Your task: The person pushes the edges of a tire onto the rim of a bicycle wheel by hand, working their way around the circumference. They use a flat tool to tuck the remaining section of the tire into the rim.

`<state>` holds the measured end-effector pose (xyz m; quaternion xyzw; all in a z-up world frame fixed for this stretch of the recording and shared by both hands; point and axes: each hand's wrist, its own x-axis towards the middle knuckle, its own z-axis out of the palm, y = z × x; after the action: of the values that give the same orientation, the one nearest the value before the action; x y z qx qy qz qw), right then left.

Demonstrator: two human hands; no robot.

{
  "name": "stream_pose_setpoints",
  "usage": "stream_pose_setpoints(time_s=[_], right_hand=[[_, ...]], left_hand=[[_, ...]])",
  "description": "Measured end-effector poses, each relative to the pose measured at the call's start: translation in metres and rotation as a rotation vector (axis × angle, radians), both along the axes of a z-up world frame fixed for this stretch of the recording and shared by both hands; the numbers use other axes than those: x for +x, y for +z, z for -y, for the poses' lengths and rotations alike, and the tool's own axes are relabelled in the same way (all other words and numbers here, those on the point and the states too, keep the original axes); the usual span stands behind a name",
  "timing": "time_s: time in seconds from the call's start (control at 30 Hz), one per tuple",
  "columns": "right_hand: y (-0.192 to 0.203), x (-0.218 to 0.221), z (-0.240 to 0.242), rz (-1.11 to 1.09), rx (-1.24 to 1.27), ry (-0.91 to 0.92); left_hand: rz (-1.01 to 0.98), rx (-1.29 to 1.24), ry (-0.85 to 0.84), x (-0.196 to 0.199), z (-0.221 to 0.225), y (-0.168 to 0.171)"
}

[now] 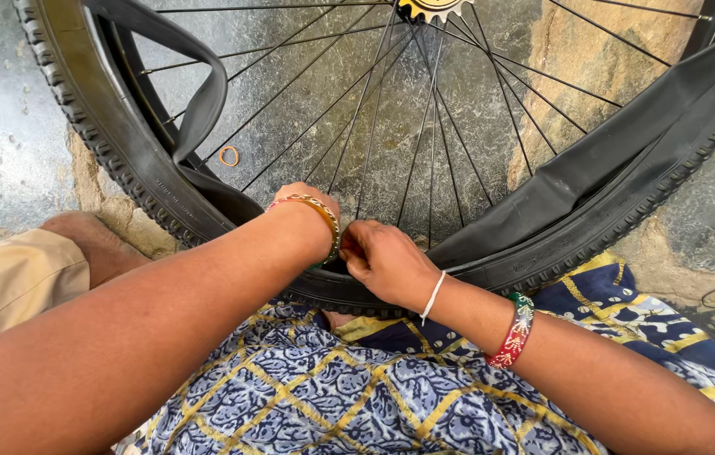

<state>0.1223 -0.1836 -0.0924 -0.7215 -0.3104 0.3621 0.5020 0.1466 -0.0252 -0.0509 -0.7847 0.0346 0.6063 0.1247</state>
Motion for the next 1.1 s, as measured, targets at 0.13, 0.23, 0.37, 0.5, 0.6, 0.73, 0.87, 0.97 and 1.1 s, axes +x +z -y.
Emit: stream_pose_setpoints(time_s=[0.13,0.23,0.37,0.5,0.6,0.73,0.87,0.97,1.1], right_hand=[[0.002,0.004,0.001,-0.063,-0.049,0.021],[-0.001,0.014,0.002,-0.212,-0.095,0.158],[-0.017,0.017,0.009,-0.270,-0.103,0.318],[-0.023,0.021,0.013,-0.177,0.124,0.367],[-0.013,0.019,-0.002,-0.248,-0.026,0.174],[0.000,0.030,-0.025,-0.500,-0.316,0.058],[-0.001,0.032,-0.039,-0.532,-0.407,0.144],[-0.014,0.023,-0.042,-0.461,-0.417,0.151],[-0.034,0.012,-0.043,-0.154,-0.320,0.126]], left_hand=[[0.055,-0.109,-0.064,-0.004,-0.010,0.011],[0.047,-0.119,-0.077,-0.003,-0.009,0.030],[0.007,-0.143,-0.097,0.001,-0.009,0.033],[0.034,-0.178,-0.124,-0.003,-0.015,0.027],[0.052,-0.198,-0.103,-0.006,-0.023,0.023],[0.065,-0.174,-0.032,-0.007,-0.023,0.021],[0.077,-0.201,-0.024,-0.012,-0.028,0.018],[0.104,-0.199,0.026,-0.010,-0.029,0.009],[0.082,-0.222,0.068,-0.010,-0.031,0.003]])
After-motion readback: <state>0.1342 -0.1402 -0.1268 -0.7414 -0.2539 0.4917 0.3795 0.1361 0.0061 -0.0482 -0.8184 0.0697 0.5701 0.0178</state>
